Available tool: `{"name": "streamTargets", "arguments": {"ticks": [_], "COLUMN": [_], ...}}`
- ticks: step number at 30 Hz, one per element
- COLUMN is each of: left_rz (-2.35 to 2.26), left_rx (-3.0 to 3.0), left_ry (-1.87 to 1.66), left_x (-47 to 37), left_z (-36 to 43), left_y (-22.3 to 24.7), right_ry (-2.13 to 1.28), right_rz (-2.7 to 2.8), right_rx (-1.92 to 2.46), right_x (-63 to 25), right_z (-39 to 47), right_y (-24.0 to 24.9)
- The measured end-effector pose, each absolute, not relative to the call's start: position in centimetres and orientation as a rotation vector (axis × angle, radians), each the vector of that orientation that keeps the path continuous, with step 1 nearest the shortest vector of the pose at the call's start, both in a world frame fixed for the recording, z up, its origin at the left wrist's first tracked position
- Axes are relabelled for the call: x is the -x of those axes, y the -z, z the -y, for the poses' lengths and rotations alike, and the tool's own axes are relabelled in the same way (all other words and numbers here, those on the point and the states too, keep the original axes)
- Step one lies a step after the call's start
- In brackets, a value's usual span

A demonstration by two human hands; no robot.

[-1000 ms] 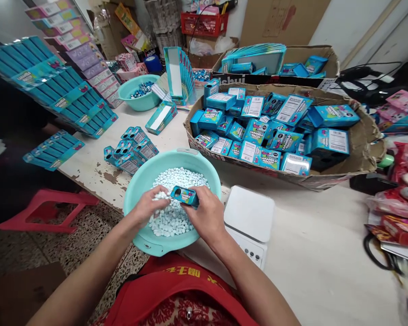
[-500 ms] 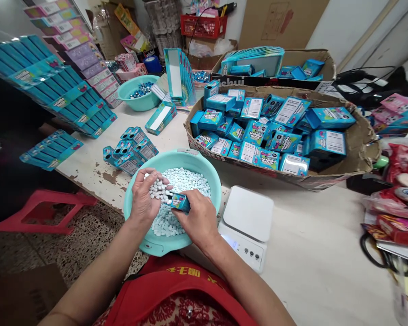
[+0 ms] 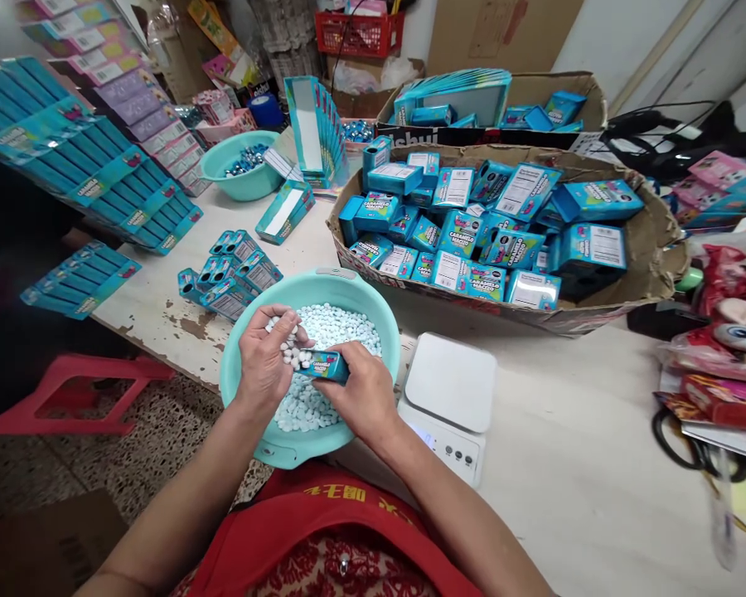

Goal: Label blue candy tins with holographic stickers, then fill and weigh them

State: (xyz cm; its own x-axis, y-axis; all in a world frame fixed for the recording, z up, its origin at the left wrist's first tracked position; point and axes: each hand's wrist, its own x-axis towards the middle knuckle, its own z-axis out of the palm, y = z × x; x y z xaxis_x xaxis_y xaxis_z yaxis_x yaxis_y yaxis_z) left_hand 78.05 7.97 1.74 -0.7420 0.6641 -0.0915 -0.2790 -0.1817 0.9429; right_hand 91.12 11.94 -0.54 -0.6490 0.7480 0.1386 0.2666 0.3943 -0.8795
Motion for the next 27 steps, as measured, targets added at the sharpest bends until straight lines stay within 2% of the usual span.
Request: {"name": "streamTargets", "arguments": {"ticks": [15, 27], "left_rz": [-1.401, -1.245], "left_rx": [-0.462, -0.521], "left_ry": [-1.95, -2.089], "left_x": [-78.7, -77.4], "left_z": [-8.8, -8.1], "left_y": [-1.9, -5.3], "right_ry": [-1.283, -1.988], "right_rz": [2.062, 1.459], "right_rx": [0.879, 0.787], "right_x": [-91.0, -89.7], "right_z": [-12.4, -12.4], "right_y": [1.3, 1.0]}}
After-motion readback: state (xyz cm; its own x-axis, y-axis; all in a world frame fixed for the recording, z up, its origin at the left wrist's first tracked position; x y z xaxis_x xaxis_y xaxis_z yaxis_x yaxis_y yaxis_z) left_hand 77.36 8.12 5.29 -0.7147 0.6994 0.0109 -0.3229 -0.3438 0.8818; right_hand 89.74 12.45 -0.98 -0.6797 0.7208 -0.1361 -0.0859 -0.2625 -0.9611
